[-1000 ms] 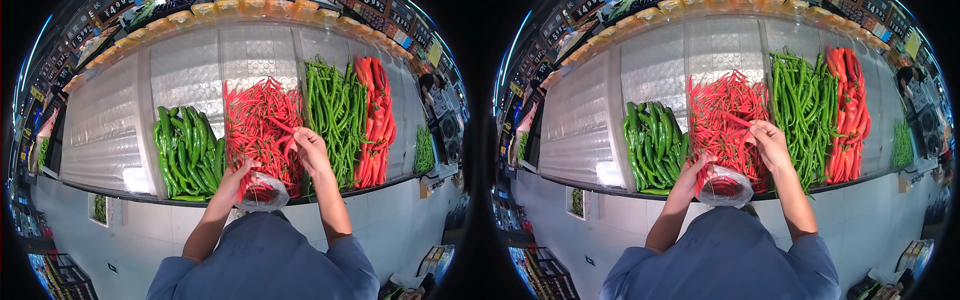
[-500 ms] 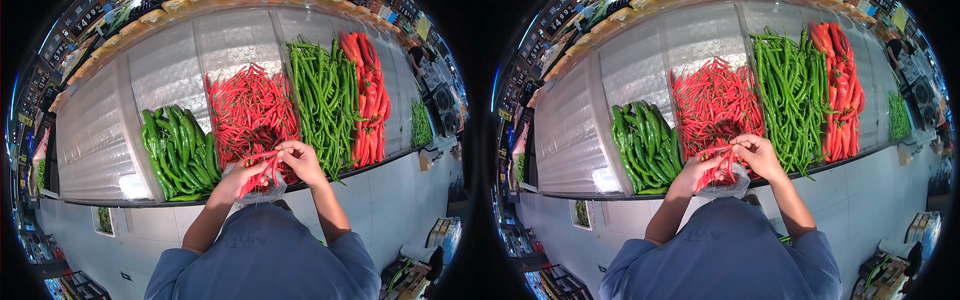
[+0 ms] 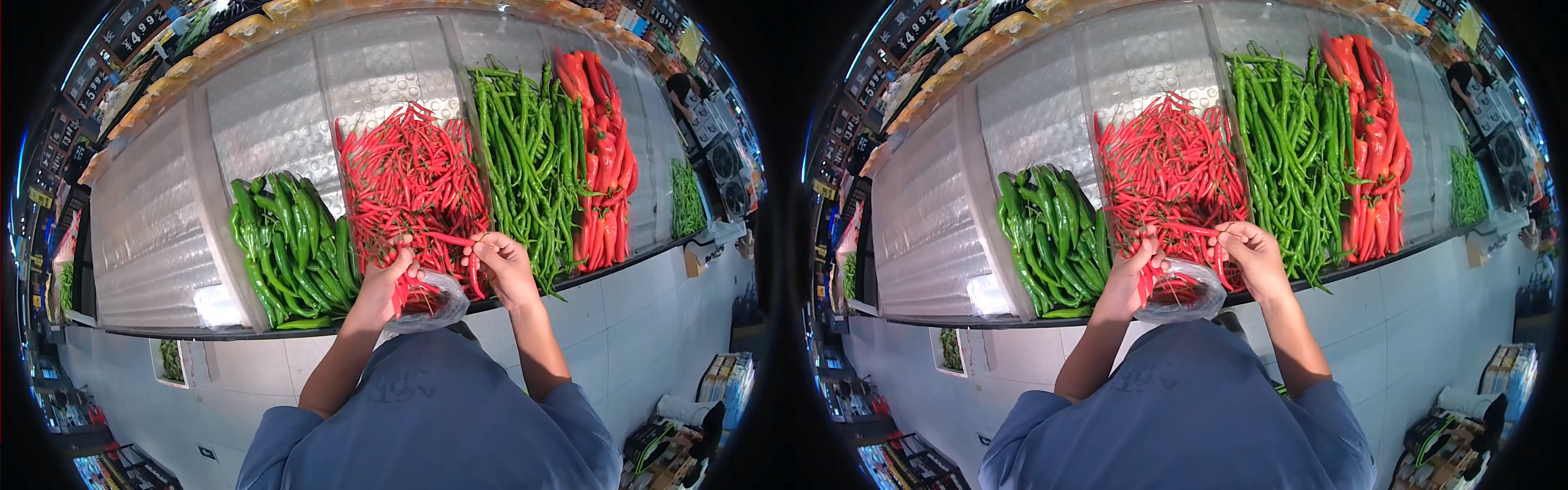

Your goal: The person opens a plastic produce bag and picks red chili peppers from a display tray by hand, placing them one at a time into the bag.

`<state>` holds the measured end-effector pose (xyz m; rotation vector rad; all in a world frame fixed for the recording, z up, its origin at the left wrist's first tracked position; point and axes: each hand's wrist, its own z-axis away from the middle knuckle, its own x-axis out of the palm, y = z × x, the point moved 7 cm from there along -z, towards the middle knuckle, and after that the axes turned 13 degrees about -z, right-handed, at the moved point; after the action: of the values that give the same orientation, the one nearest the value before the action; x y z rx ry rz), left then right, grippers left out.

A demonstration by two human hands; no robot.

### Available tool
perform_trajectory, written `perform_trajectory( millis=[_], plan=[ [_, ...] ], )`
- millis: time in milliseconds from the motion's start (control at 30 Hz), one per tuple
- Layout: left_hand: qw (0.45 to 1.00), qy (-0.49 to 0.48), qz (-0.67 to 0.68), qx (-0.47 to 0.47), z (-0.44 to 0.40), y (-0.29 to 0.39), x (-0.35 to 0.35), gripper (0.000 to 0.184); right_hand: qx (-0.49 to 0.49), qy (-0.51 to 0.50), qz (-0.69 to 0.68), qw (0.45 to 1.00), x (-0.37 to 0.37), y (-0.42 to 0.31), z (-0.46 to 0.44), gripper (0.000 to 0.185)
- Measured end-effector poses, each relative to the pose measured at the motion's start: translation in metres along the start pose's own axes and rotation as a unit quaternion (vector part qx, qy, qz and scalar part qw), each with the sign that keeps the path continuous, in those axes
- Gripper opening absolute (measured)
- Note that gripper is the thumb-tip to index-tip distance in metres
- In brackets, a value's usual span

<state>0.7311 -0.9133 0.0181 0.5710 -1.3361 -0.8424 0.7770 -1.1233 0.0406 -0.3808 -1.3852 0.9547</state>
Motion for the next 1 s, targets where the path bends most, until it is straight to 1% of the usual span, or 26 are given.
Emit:
perform_trajectory(
  millis=[33, 67, 133, 200, 300, 333, 367, 400, 467, 500, 567, 633, 667, 700, 800, 833, 900, 967, 1000],
  plan=[
    [0.999, 0.012, -0.023, 0.019, -0.002, 0.003, 0.009, 0.028, 0.013, -0.009, -0.039, 0.999, 0.002, 0.006, 0.001, 0.018],
    [0.998, 0.025, -0.045, 0.038, -0.003, 0.004, 0.015, 0.027, 0.034, -0.006, -0.044, 0.998, 0.003, 0.013, 0.003, 0.018],
    [0.998, 0.013, -0.041, 0.050, -0.003, 0.003, 0.026, 0.029, 0.076, 0.001, -0.056, 0.996, 0.006, 0.028, 0.007, 0.018],
    [0.997, -0.007, -0.061, 0.055, -0.003, 0.005, 0.036, 0.030, 0.084, -0.018, -0.043, 0.995, 0.011, 0.041, 0.010, 0.019],
    [0.991, 0.057, -0.108, 0.056, -0.006, 0.006, 0.016, 0.026, 0.110, -0.005, -0.048, 0.993, 0.007, 0.052, 0.017, 0.021],
    [0.987, 0.080, -0.128, 0.061, -0.008, 0.011, 0.007, 0.025, 0.112, -0.003, -0.053, 0.992, 0.004, 0.051, 0.017, 0.022],
    [0.986, 0.111, -0.108, 0.059, -0.006, 0.019, -0.005, 0.024, 0.112, -0.001, -0.058, 0.992, 0.000, 0.050, 0.018, 0.023],
    [0.987, 0.123, -0.091, 0.057, -0.005, 0.026, -0.017, 0.026, 0.101, 0.010, -0.081, 0.992, -0.007, 0.049, 0.017, 0.023],
    [0.986, 0.117, -0.093, 0.067, -0.004, 0.037, -0.040, 0.027, 0.076, 0.028, -0.127, 0.989, -0.027, 0.048, 0.014, 0.022],
    [0.987, 0.115, -0.099, 0.053, -0.001, 0.039, -0.046, 0.027, 0.054, 0.021, -0.159, 0.986, -0.030, 0.043, 0.013, 0.017],
    [0.987, 0.111, -0.110, 0.023, 0.008, 0.036, -0.052, 0.027, 0.032, 0.022, -0.193, 0.980, -0.031, 0.039, 0.011, 0.013],
    [0.991, 0.076, -0.106, -0.021, 0.013, 0.021, -0.044, 0.026, 0.008, 0.021, -0.209, 0.978, -0.028, 0.037, 0.010, 0.010],
    [0.992, 0.060, -0.103, -0.043, 0.015, 0.013, -0.039, 0.025, 0.002, 0.022, -0.205, 0.978, -0.023, 0.037, 0.010, 0.010],
    [0.989, 0.070, -0.114, -0.056, 0.015, 0.004, -0.033, 0.024, -0.004, 0.022, -0.202, 0.979, -0.015, 0.037, 0.011, 0.011],
    [0.982, 0.022, -0.136, -0.131, 0.018, -0.005, -0.009, 0.023, -0.018, 0.005, -0.181, 0.983, 0.001, 0.040, 0.009, 0.010],
    [0.979, 0.022, -0.148, -0.139, 0.018, -0.010, -0.007, 0.023, -0.023, -0.001, -0.168, 0.986, 0.007, 0.041, 0.010, 0.008],
    [0.979, -0.014, -0.144, -0.144, 0.019, -0.010, 0.002, 0.026, -0.034, -0.007, -0.140, 0.990, 0.013, 0.045, 0.010, 0.009],
    [0.976, -0.068, -0.140, -0.150, 0.019, -0.011, 0.006, 0.028, -0.054, -0.009, -0.075, 0.996, 0.019, 0.045, 0.012, 0.011],
    [0.975, -0.076, -0.145, -0.150, 0.019, -0.011, 0.004, 0.029, -0.064, -0.010, -0.043, 0.997, 0.022, 0.044, 0.012, 0.012]
  ],
)
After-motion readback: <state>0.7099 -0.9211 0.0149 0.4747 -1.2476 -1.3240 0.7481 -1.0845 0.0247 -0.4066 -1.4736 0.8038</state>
